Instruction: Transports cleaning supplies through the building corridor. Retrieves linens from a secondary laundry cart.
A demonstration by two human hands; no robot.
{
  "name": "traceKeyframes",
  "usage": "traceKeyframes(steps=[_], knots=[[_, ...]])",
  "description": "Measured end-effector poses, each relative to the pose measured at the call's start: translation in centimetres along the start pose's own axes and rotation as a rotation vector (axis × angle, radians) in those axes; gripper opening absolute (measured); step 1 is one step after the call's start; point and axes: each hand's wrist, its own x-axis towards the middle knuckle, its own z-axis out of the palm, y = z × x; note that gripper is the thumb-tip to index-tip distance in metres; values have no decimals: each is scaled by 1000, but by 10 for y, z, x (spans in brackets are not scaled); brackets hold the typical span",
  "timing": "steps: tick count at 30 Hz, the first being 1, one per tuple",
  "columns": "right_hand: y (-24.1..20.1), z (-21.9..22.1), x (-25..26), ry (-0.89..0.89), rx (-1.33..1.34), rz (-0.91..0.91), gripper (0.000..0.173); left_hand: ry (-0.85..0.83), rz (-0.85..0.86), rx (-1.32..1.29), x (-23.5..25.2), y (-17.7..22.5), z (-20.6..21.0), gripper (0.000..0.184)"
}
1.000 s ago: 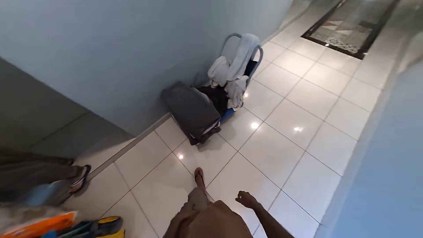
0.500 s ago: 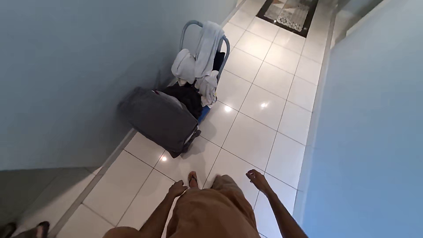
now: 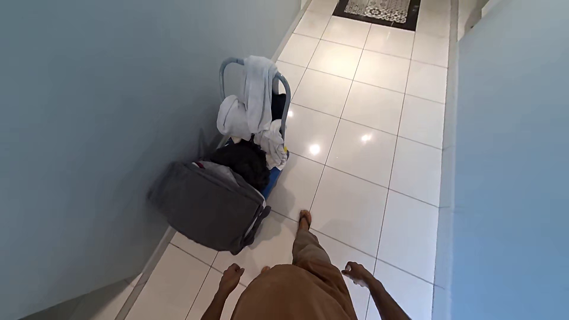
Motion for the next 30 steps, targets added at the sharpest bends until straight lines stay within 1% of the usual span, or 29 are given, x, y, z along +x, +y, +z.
traceKeyframes(steps=[1, 3, 5, 6, 8, 9, 11, 13, 15, 17, 20, 22, 24, 25, 26, 28, 30], knots=[[-10, -31, 11, 29, -25, -33, 50, 10, -22, -13, 5, 16, 2, 42], [-40, -101, 17, 104, -31, -107, 50, -7, -46, -10, 12, 49, 13, 43], [-79, -179, 19, 196, 31, -179, 50, 4, -23, 9, 26, 94, 24, 40], [-99, -216, 20, 256, 80, -224, 50, 46, 1, -16, 34, 121, 24, 38], [-134, -276, 24, 357, 191, -289, 49, 126, 61, -80, 46, 169, 11, 34], [-149, -301, 27, 398, 249, -309, 47, 126, 64, -60, 44, 199, -2, 33], [-176, -344, 38, 448, 327, -342, 42, 123, 68, -22, 47, 257, -30, 34], [-198, -377, 50, 427, 320, -368, 41, 186, 100, -88, 70, 299, -53, 34], [-211, -399, 64, 364, 240, -378, 41, 304, 133, -252, 95, 340, -74, 32], [-213, -416, 79, 272, 119, -365, 44, 441, 138, -427, 123, 384, -100, 31], [-207, -448, 100, 126, -15, -282, 47, 564, 154, -563, 163, 458, -160, 33], [-197, -474, 113, 79, -52, -154, 48, 600, 170, -575, 188, 504, -206, 42], [-195, -509, 116, 46, -92, -27, 47, 643, 177, -575, 213, 543, -250, 57], [-202, -531, 119, 65, -95, -7, 47, 669, 199, -555, 227, 564, -275, 67], [-211, -553, 121, 113, -74, -15, 46, 700, 230, -515, 240, 583, -299, 78], [-235, -589, 117, 250, 58, -71, 45, 744, 289, -431, 259, 620, -340, 102], [-273, -623, 118, 345, 232, -96, 44, 773, 308, -373, 277, 655, -372, 118]])
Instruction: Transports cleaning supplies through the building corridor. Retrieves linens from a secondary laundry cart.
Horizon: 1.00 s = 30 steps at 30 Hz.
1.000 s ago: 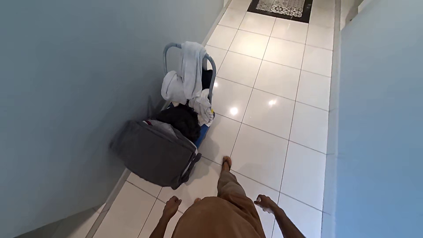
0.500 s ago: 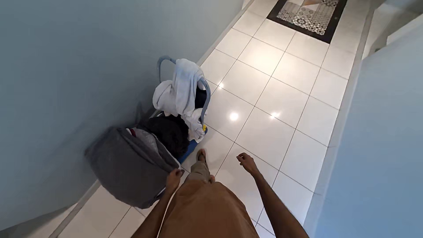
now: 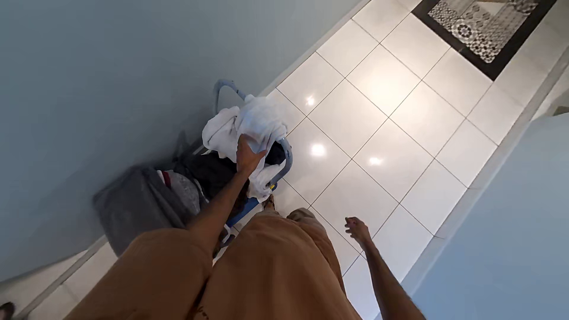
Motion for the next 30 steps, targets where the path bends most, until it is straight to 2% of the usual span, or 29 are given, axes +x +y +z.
traceKeyframes(steps=[1, 3, 7, 9, 12, 14, 15, 17, 18, 19, 21, 23, 25, 27, 28, 29, 30], knots=[[-26, -9, 10, 30, 59, -2, 44, 7, -7, 33, 18, 13, 4, 120], [-83, -21, 26, 74, 108, -51, 44, -11, -77, 85, 43, 31, 10, 112], [-195, -34, 72, 219, -34, -285, 51, -53, -214, 204, 43, 41, 8, 73], [-255, -37, 96, 218, -87, -367, 59, -58, -203, 242, 32, 38, 1, 57], [-336, -42, 130, 110, -173, -403, 82, -60, -144, 129, 14, 31, -13, 51], [-377, -49, 153, -7, -249, -490, 88, -58, -183, 11, -2, 45, -33, 50], [-393, -52, 166, -78, -301, -547, 82, -39, -196, -16, -11, 55, -42, 47], [-427, -58, 188, -254, -408, -654, 60, -8, -201, -23, -18, 88, -63, 38], [-439, -59, 196, -367, -401, -701, 59, 8, -175, -11, -19, 110, -72, 35], [-448, -58, 198, -485, -370, -742, 68, 30, -134, -3, -18, 134, -79, 33], [-460, -47, 199, -636, -336, -823, 101, 111, -16, -50, -15, 180, -87, 27], [-470, -31, 193, -647, -348, -945, 126, 187, 126, -215, -12, 225, -100, 20], [-474, -22, 175, -584, -319, -1114, 133, 264, 234, -303, -29, 260, -117, 24], [-484, -24, 154, -566, -372, -1174, 119, 447, 287, -315, -71, 265, -131, 31], [-481, -20, 156, -585, -425, -1168, 102, 481, 256, -320, -99, 259, -141, 31], [-462, -5, 179, -572, -406, -1237, 80, 460, 186, -298, -126, 256, -157, 29], [-421, 37, 234, -437, -62, -1582, 55, 315, 118, -179, -147, 251, -180, 30]])
